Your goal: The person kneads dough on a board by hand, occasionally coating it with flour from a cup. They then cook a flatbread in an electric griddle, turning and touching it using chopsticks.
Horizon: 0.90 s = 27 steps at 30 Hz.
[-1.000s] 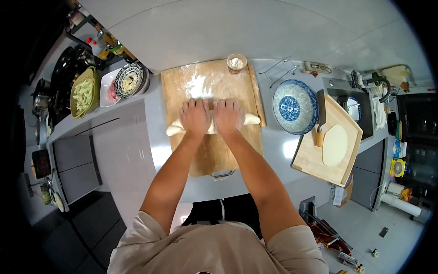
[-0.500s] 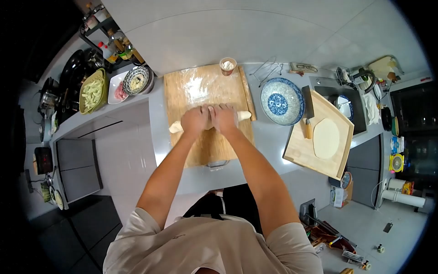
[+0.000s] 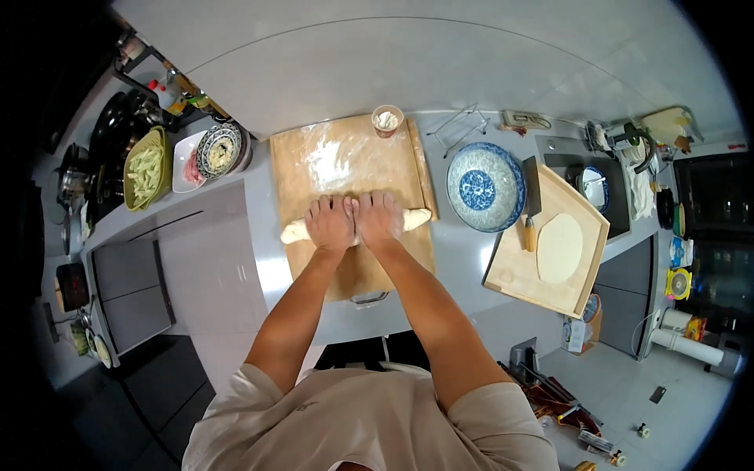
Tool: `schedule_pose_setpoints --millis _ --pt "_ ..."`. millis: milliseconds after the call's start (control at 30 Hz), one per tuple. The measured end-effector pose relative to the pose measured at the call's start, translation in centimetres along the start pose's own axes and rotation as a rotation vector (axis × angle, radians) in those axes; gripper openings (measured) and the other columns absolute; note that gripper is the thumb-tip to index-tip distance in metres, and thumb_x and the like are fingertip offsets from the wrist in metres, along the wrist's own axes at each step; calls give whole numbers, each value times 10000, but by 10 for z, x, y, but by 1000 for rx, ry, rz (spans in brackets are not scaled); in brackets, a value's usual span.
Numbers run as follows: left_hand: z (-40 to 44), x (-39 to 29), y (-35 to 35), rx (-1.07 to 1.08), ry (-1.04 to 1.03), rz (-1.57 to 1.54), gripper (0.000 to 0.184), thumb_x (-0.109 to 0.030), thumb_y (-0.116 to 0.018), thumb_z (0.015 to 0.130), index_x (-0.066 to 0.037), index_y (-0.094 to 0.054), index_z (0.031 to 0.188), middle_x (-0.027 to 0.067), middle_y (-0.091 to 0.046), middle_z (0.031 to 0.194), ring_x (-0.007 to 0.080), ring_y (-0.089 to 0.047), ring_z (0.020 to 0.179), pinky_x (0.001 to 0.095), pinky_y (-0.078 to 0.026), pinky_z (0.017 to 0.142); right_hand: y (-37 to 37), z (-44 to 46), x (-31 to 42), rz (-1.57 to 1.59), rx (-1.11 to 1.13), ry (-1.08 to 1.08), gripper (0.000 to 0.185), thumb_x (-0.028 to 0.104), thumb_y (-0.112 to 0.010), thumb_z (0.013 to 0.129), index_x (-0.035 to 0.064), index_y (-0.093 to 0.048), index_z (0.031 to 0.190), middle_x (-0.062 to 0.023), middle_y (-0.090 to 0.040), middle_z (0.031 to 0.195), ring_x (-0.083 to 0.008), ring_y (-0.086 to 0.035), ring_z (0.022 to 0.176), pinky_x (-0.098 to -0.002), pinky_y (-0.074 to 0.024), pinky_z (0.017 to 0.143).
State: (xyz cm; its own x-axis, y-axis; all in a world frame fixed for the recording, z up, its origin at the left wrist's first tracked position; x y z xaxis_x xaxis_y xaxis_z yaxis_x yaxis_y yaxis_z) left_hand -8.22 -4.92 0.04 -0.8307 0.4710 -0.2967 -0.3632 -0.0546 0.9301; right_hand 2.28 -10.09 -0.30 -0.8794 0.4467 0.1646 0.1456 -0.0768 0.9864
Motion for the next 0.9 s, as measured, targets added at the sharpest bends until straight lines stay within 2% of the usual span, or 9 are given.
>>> schedule_pose_setpoints --millis 267,333,400,433,533,633,733,833,900 --pt "75 9 -21 146 124 -83 366 -344 -482 1073 -84 -736 1034 137 -709 1128 352 -608 1070 496 -470 939 0 80 2 -9 -27 84 413 446 -450 1082 112 -690 1125 -122 -672 1212 -319 -583 1175 -475 -427 1025" --pt "80 17 -24 210 119 -86 388 -342 -456 1085 -75 -734 1038 149 -714 1152 358 -613 1071 501 -482 950 -6 93 -1 143 56 106 406 437 -453 1081 112 -695 1108 -139 -673 1252 -339 -594 1199 -482 -444 1034" --pt "77 25 -11 380 116 -102 435 -449 -501 1063 -91 -741 1118 161 -730 1140 376 -651 1092 499 -520 946 -28 108 -21 219 47 198 400 432 -457 1076 110 -694 1101 -148 -678 1257 -352 -605 1201 -497 -460 1021" --pt "74 29 3 489 112 -120 456 -486 -526 1050 -91 -738 1130 178 -733 1121 388 -661 1073 503 -530 926 -24 116 -34 406 188 272 388 425 -484 1049 112 -699 1132 -164 -685 1277 -374 -611 1222 -523 -470 1027" --pt "48 64 19 596 47 -111 540 -598 -608 991 -135 -720 1245 180 -744 1124 373 -699 1077 485 -554 910 19 98 -68 594 403 120 421 445 -556 993 113 -703 1207 -181 -691 1283 -391 -612 1234 -530 -468 1047" --pt "17 80 26 669 146 -219 581 -627 -625 976 -134 -709 1273 163 -753 1153 376 -709 1094 486 -558 908 46 69 -89 167 398 112 485 452 -630 939 140 -677 1308 -163 -672 1338 -383 -601 1275 -512 -453 1090" --pt "-29 82 21 651 289 -319 606 -627 -650 963 -91 -702 1242 194 -757 1093 394 -719 1049 479 -555 886 72 39 -89 -14 352 220 579 431 -714 880 149 -636 1379 -157 -652 1367 -364 -588 1317 -512 -433 1123" --pt "-75 65 21 577 487 -450 578 -585 -670 963 -40 -708 1151 220 -756 1061 411 -723 1015 486 -553 868 67 42 -79 -102 411 259 661 404 -778 819 134 -600 1395 -166 -626 1393 -371 -602 1301 -505 -471 1096" --pt "-99 47 24 512 577 -490 542 -543 -682 959 -20 -719 1096 233 -758 1037 423 -723 996 487 -556 863 67 49 -66 23 461 173 649 398 -818 783 133 -620 1342 -187 -626 1376 -392 -613 1258 -475 -506 1041"
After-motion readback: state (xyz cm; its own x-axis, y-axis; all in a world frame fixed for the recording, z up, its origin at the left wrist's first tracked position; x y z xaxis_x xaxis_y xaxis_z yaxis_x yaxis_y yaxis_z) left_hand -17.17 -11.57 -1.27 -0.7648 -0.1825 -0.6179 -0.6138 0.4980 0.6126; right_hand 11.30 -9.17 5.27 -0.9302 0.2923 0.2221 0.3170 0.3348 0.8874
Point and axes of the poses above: each hand's wrist, its own z-axis towards the middle knuckle, its own y-axis out of the back of the hand, x = y × z, the point moved 2 cm from there along z, towards the middle knuckle
